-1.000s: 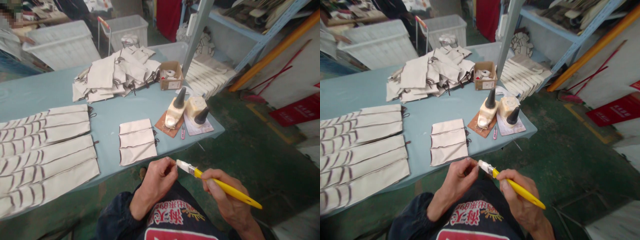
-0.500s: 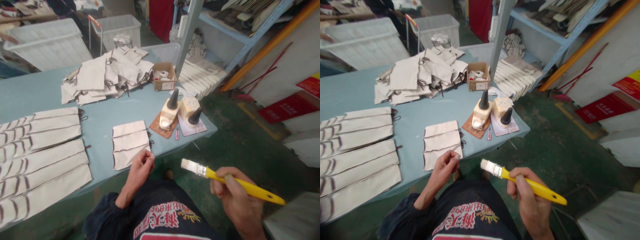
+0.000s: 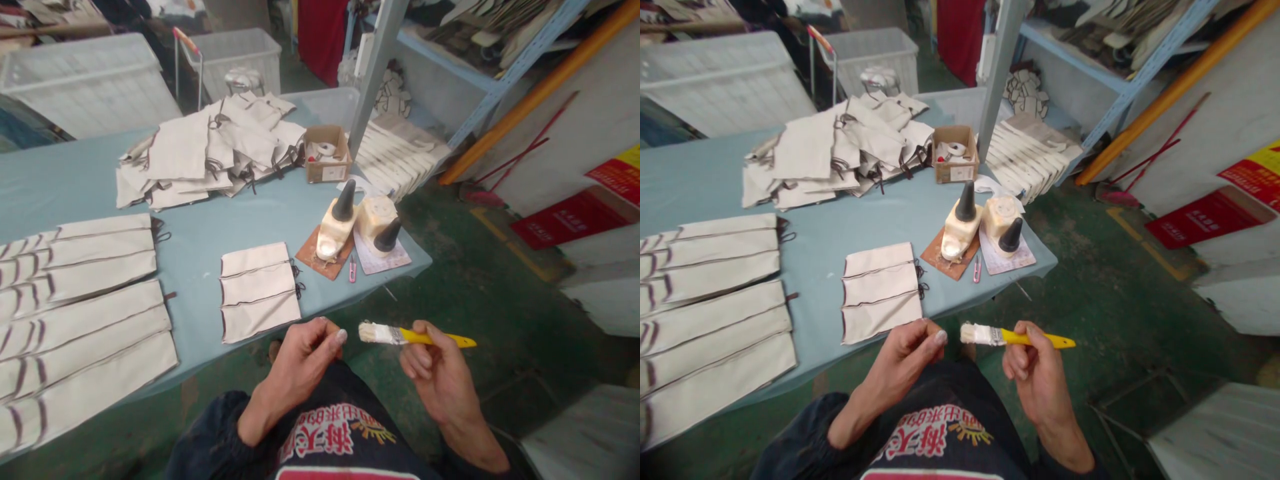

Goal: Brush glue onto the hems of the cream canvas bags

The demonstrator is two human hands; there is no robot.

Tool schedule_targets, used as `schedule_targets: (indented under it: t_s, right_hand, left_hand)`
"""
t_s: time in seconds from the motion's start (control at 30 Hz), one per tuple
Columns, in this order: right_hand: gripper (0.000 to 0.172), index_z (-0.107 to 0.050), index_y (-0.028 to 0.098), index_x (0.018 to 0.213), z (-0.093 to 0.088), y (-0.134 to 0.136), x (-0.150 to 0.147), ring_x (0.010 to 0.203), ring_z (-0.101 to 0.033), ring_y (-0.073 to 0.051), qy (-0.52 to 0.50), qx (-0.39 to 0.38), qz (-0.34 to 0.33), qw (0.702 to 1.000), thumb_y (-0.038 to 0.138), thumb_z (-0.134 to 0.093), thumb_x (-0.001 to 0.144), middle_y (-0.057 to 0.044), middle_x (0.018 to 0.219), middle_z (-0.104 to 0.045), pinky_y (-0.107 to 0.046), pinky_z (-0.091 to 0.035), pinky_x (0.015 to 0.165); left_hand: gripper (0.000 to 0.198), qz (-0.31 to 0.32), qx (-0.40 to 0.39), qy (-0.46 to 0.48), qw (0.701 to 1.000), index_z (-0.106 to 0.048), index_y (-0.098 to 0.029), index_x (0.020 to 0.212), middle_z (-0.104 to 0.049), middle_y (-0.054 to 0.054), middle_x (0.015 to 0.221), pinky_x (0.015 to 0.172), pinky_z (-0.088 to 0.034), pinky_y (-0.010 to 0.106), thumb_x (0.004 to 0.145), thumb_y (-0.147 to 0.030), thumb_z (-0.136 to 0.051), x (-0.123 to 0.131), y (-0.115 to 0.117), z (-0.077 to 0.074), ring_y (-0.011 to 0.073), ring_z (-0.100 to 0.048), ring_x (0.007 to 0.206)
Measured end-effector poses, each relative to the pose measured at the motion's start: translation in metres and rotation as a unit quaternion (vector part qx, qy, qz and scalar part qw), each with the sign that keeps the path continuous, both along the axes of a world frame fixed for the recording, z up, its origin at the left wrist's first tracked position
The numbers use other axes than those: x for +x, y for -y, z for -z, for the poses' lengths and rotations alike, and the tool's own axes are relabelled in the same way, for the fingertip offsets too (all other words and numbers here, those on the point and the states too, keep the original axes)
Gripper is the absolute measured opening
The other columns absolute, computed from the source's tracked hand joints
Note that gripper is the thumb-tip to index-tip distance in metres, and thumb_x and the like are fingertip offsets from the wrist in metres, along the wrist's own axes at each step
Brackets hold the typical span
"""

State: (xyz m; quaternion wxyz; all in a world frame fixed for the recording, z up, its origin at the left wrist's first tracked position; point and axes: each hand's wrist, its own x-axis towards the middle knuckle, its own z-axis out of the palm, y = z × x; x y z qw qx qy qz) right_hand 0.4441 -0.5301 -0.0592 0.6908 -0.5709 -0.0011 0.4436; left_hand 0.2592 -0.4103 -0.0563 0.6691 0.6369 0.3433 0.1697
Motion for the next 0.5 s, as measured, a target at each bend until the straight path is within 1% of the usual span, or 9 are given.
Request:
schedule_targets:
  t_s: [0.1,0.17,0.3,0.37,0.43,0.5]
  right_hand:
    - [0.029,-0.064,0.022,0.078,0.0047,-0.0014,0.0008,0.035,-0.021,-0.006,-0.027,-0.004,0.005,1.0,0.047,-0.079,0.078,0.013,0.044,-0.03,-0.018,-0.033,0.036]
    - [0.029,-0.065,0.022,0.079,0.0072,-0.0025,0.0006,0.036,-0.018,-0.006,-0.042,-0.005,0.011,0.999,0.047,-0.08,0.078,0.014,0.044,-0.029,-0.018,-0.032,0.036]
    - [0.032,-0.065,0.021,0.079,0.0077,-0.0056,-0.0006,0.035,-0.017,-0.005,-0.066,-0.016,0.027,0.997,0.046,-0.085,0.073,0.015,0.044,-0.03,-0.017,-0.03,0.035]
    - [0.034,-0.065,0.021,0.078,0.0062,-0.0071,-0.0012,0.035,-0.019,-0.004,-0.069,-0.021,0.036,0.997,0.047,-0.087,0.071,0.015,0.044,-0.031,-0.016,-0.029,0.035]
    - [0.035,-0.065,0.021,0.078,0.0048,-0.008,-0.0016,0.034,-0.02,-0.004,-0.065,-0.019,0.038,0.997,0.047,-0.087,0.071,0.015,0.044,-0.031,-0.016,-0.029,0.035]
    - [0.035,-0.064,0.021,0.079,0.0047,-0.0086,-0.0018,0.034,-0.022,-0.004,-0.065,-0.018,0.035,0.997,0.047,-0.087,0.073,0.014,0.045,-0.033,-0.016,-0.03,0.035]
  left_hand:
    - [0.036,-0.02,-0.023,0.018,0.999,-0.069,-0.016,0.088,-0.064,0.003,0.074,0.062,-0.042,0.025,0.099,-0.05,-0.06,0.0012,0.0016,0.0007,0.0138,-0.053,0.065]
    - [0.033,-0.032,-0.036,0.025,0.999,-0.071,-0.016,0.094,-0.066,0.003,0.077,0.062,-0.044,0.025,0.098,-0.047,-0.062,0.0016,0.0024,0.0018,0.0138,-0.054,0.066]
    - [0.034,-0.032,-0.036,0.017,0.999,-0.07,-0.015,0.089,-0.067,0.004,0.075,0.061,-0.044,0.024,0.099,-0.046,-0.061,0.0014,0.0024,0.0043,0.0133,-0.055,0.065]
    - [0.035,-0.027,-0.037,0.008,0.999,-0.071,-0.015,0.09,-0.069,0.004,0.075,0.06,-0.044,0.024,0.1,-0.047,-0.06,0.0011,0.0023,0.0059,0.0134,-0.057,0.064]
    - [0.034,-0.023,-0.039,0.002,0.999,-0.071,-0.015,0.091,-0.07,0.004,0.075,0.059,-0.044,0.024,0.1,-0.046,-0.059,0.0013,0.0025,0.0072,0.0133,-0.058,0.063]
    - [0.031,-0.026,-0.023,0.001,0.999,-0.071,-0.016,0.092,-0.069,0.003,0.074,0.058,-0.045,0.024,0.099,-0.044,-0.061,0.0026,0.0034,0.0079,0.0131,-0.057,0.062]
